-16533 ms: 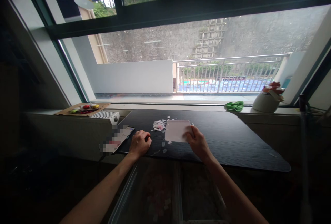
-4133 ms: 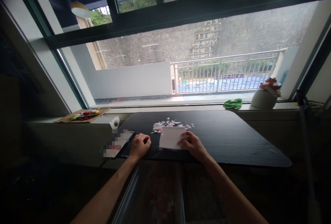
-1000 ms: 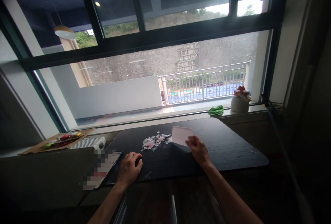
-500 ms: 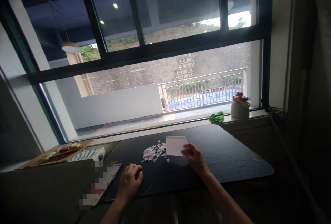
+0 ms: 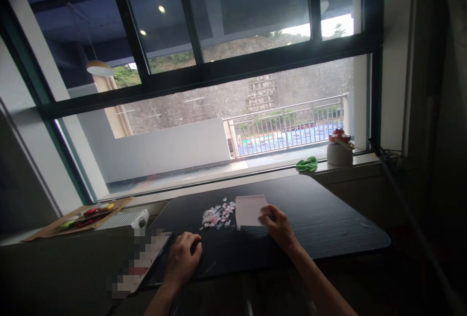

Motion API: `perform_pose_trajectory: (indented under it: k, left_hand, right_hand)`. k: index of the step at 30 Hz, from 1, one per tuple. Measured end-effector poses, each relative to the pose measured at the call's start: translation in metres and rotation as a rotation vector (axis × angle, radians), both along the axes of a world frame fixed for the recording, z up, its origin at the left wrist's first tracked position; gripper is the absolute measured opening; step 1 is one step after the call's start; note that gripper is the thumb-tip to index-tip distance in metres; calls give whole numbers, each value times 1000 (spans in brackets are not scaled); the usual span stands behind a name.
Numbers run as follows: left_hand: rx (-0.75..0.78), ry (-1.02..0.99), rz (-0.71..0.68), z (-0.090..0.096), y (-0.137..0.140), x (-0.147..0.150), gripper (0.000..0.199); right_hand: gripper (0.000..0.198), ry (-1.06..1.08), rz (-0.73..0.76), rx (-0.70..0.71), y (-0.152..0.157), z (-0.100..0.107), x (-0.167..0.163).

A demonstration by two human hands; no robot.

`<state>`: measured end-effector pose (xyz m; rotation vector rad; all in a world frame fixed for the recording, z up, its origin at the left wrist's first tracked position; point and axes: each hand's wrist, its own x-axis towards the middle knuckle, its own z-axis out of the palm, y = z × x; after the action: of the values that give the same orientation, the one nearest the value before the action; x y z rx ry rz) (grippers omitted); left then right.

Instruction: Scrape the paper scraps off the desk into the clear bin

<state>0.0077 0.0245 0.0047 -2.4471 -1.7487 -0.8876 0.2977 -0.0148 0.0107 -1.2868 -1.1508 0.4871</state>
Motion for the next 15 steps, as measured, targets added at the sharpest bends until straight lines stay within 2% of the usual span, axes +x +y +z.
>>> perform_pose_trajectory:
  k: [2,5,7,11,15]
  left_hand:
    - [1,-2,0,-1,0,0,20]
    - [8,-3,0,-2,1,-1,20]
    - [19,-3,1,-3,2,-1,19]
    - [36,-7,-2,-3,1,0,19]
    - [35,-8,0,-2,1,0,19]
  right_hand:
    - [13,-30,-48,-26,-4,3,0]
    - [15,-2,130,-48,-7,6,-2]
    - [18,34,182,-37,-8,7,-3]
    - [19,79,14,-31,-6,5,-2]
    - [23,67,62,-53,-6,3,0]
